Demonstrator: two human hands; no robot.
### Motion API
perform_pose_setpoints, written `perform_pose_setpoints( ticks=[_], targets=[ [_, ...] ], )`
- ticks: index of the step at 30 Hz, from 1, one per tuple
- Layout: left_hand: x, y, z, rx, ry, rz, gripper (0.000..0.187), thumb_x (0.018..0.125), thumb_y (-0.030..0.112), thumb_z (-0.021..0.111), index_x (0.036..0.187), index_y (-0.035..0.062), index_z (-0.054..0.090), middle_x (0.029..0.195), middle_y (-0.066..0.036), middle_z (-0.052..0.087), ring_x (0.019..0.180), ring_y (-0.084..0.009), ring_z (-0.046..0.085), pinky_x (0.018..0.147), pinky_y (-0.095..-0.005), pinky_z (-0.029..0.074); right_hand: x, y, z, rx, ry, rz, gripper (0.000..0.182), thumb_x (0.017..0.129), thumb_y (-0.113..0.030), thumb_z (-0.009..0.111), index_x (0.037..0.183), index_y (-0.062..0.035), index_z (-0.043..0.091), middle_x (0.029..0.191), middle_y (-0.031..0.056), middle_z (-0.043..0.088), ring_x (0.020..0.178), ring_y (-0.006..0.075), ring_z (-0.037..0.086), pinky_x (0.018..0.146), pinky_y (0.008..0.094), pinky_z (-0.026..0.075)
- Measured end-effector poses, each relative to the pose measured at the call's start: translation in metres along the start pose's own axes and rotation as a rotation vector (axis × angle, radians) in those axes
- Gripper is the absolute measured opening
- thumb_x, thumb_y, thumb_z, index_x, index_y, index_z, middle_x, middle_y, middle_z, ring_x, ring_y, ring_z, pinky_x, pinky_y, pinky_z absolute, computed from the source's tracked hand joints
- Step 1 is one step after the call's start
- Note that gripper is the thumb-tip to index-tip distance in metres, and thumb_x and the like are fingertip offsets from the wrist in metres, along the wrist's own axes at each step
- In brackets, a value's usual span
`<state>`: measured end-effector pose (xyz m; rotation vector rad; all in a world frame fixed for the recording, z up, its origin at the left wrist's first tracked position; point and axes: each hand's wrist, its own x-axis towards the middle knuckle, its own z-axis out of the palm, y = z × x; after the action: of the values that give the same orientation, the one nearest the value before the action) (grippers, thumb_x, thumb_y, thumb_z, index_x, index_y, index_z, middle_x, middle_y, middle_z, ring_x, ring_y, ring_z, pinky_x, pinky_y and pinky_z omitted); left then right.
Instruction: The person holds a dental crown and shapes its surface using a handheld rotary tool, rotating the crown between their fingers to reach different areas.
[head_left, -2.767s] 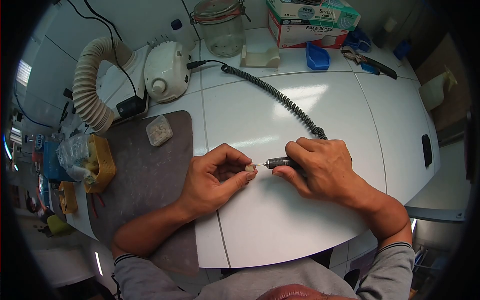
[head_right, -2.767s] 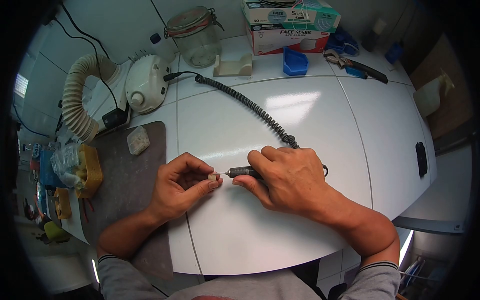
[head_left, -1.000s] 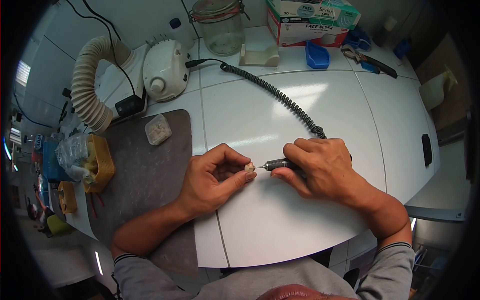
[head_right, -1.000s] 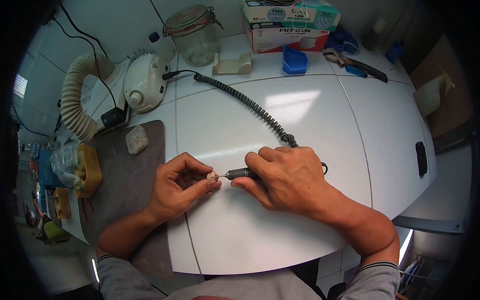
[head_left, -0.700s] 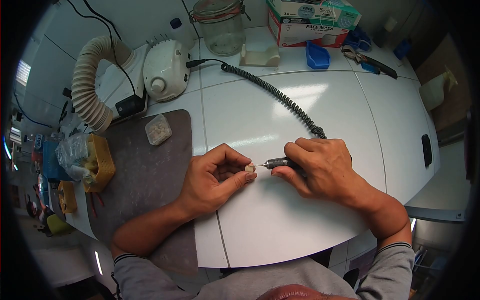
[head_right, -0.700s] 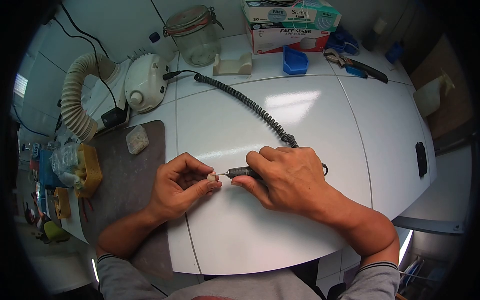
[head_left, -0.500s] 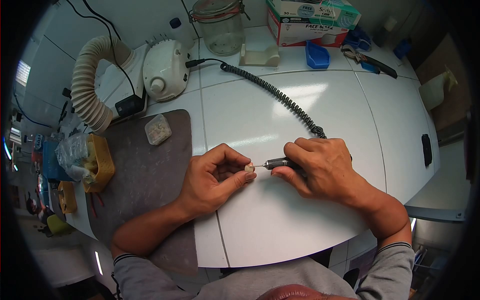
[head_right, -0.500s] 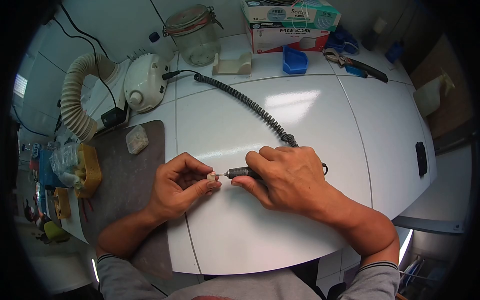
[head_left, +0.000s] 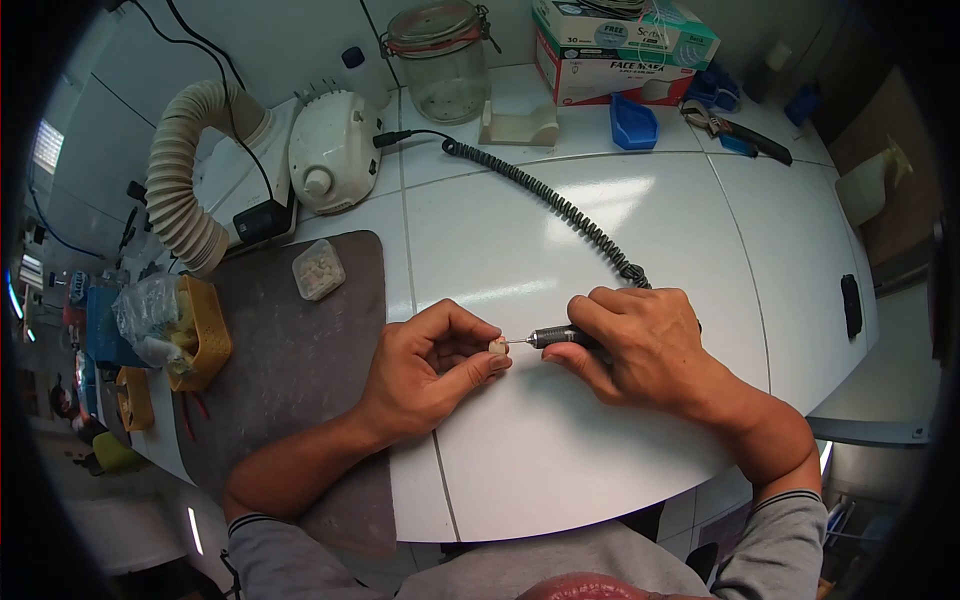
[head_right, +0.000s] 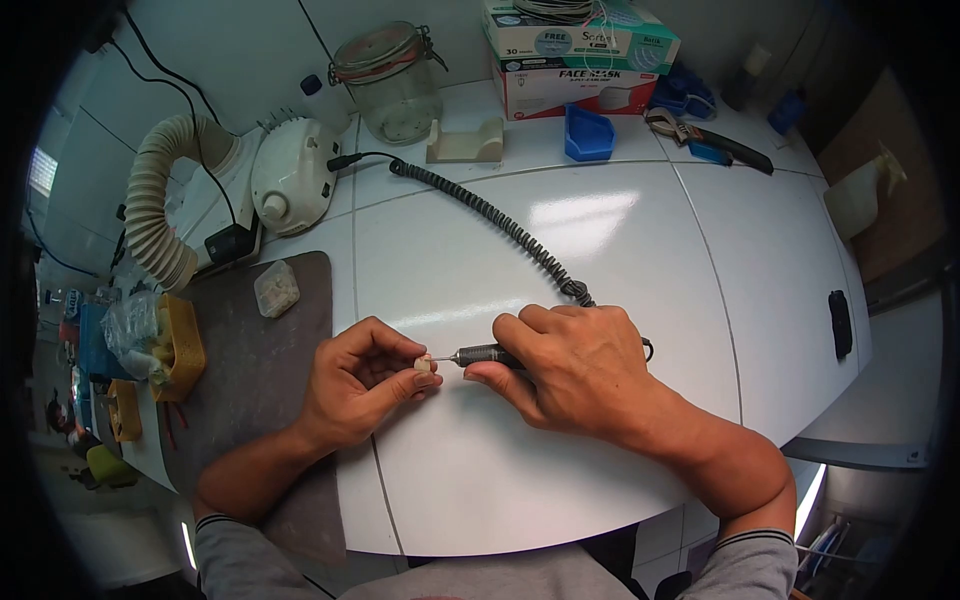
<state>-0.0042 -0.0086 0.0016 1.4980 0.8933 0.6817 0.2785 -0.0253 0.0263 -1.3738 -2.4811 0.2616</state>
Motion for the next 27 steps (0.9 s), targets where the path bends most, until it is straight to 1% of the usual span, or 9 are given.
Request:
perform_pose_setpoints(
  ticks=[7,10,13,14,16,19,22,27],
  targets=[
    [0.0002,0.0003,-0.0001,-0.023,-0.005,-0.002,0.016,0.107,-0.001,0.070,0.120,-0.0069,0.063,0.110,-0.018,0.078,0.107,-0.0233,0.081,0.091,-0.0316,0.069,0.0005,0.0003,0.0002,0.007,0.006,0.013,0.048,0.105,-0.055,0.071,0.087,-0.0103,0.070,0.069,0.0049,0.066,0.056,0.0236,0.069,0.046,0.0376,0.047],
    [0.0001,-0.0005,0.0010,-0.043,0.005,-0.009,0.016,0.108,-0.001,0.070,0.120,-0.0068,0.063,0.110,-0.017,0.078,0.106,-0.0231,0.081,0.089,-0.0316,0.069,0.0011,0.0012,-0.0025,0.009,-0.008,-0.033,0.049,0.105,-0.055,0.071,0.086,-0.0103,0.069,0.069,0.0049,0.066,0.056,0.0240,0.070,0.046,0.0381,0.047],
    [0.0002,0.0001,0.0008,-0.040,0.004,-0.011,0.016,0.108,0.000,0.070,0.120,-0.0065,0.063,0.110,-0.017,0.078,0.106,-0.0229,0.081,0.088,-0.0315,0.069,0.0012,-0.0002,-0.0016,0.017,-0.007,0.017,0.049,0.105,-0.055,0.071,0.086,-0.0104,0.069,0.069,0.0050,0.066,0.057,0.0241,0.070,0.046,0.0381,0.048],
    [-0.0004,0.0006,0.0008,-0.034,0.001,-0.013,0.016,0.108,0.000,0.070,0.120,-0.0065,0.063,0.110,-0.017,0.078,0.106,-0.0229,0.081,0.088,-0.0314,0.069,0.0010,0.0000,-0.0018,0.016,-0.009,0.004,0.049,0.104,-0.055,0.071,0.086,-0.0104,0.069,0.069,0.0051,0.066,0.056,0.0240,0.070,0.046,0.0381,0.048],
    [0.0005,0.0017,0.0015,-0.053,0.011,-0.018,0.017,0.108,0.001,0.071,0.120,-0.0064,0.062,0.110,-0.017,0.078,0.106,-0.0229,0.081,0.088,-0.0314,0.069,0.0013,0.0011,-0.0022,0.013,-0.011,-0.024,0.048,0.104,-0.055,0.072,0.086,-0.0105,0.069,0.069,0.0052,0.066,0.056,0.0240,0.069,0.046,0.0381,0.047],
    [-0.0003,0.0007,0.0021,-0.077,0.011,-0.024,0.017,0.108,0.001,0.071,0.120,-0.0064,0.062,0.110,-0.017,0.077,0.106,-0.0230,0.081,0.088,-0.0313,0.069,0.0008,0.0002,-0.0010,0.016,-0.015,0.016,0.048,0.104,-0.055,0.072,0.087,-0.0105,0.069,0.069,0.0051,0.066,0.056,0.0240,0.069,0.046,0.0379,0.047],
    [0.0001,0.0010,0.0014,-0.078,0.009,-0.016,0.017,0.108,0.002,0.071,0.120,-0.0063,0.062,0.110,-0.017,0.077,0.106,-0.0233,0.081,0.088,-0.0313,0.069,0.0014,0.0007,-0.0031,0.006,-0.016,-0.013,0.048,0.104,-0.055,0.072,0.087,-0.0104,0.069,0.068,0.0049,0.066,0.056,0.0240,0.069,0.046,0.0380,0.047],
    [-0.0001,0.0006,0.0011,-0.080,0.007,-0.018,0.017,0.108,0.002,0.071,0.120,-0.0060,0.062,0.111,-0.016,0.077,0.107,-0.0235,0.081,0.088,-0.0315,0.069,0.0015,0.0005,-0.0028,0.015,-0.014,-0.003,0.047,0.104,-0.055,0.072,0.087,-0.0106,0.069,0.068,0.0048,0.065,0.055,0.0240,0.069,0.046,0.0382,0.047]
  ],
)
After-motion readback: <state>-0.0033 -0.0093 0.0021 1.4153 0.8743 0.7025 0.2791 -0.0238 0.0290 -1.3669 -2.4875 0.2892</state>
